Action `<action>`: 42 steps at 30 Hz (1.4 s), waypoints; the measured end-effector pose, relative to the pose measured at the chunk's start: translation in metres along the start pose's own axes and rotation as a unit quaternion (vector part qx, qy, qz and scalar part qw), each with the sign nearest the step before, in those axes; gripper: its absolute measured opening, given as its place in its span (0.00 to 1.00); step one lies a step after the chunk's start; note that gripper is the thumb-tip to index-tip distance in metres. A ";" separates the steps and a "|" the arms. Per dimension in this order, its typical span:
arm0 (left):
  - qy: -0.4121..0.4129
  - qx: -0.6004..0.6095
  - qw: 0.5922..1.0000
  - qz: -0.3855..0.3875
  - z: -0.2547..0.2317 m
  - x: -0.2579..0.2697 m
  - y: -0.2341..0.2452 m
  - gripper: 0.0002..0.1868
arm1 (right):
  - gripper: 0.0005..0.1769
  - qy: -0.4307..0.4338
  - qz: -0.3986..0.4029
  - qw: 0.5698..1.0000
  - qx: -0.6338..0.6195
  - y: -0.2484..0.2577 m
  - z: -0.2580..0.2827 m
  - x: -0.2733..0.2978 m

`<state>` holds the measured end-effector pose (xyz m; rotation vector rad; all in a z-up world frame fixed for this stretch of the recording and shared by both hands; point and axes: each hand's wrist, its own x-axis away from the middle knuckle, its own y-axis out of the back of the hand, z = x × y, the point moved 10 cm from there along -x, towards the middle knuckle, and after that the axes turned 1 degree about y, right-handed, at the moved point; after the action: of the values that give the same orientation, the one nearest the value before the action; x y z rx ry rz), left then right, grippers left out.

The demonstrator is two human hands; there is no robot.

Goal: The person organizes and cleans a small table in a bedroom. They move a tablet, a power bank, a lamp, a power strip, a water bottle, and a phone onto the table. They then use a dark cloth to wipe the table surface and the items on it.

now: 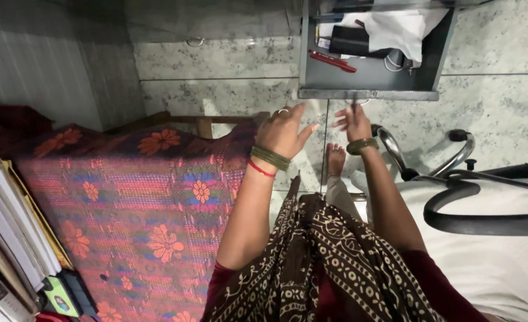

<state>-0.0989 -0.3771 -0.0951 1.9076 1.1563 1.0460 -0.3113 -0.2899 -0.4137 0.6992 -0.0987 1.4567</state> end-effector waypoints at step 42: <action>0.049 0.084 0.994 0.042 0.008 -0.008 -0.017 0.38 | 0.83 -0.129 -0.087 0.514 -0.843 0.036 0.072 -0.203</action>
<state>-0.1002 -0.3790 -0.1153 2.0711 1.2636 1.1286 -0.3501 -0.5030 -0.4377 -0.7509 -1.4296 0.4440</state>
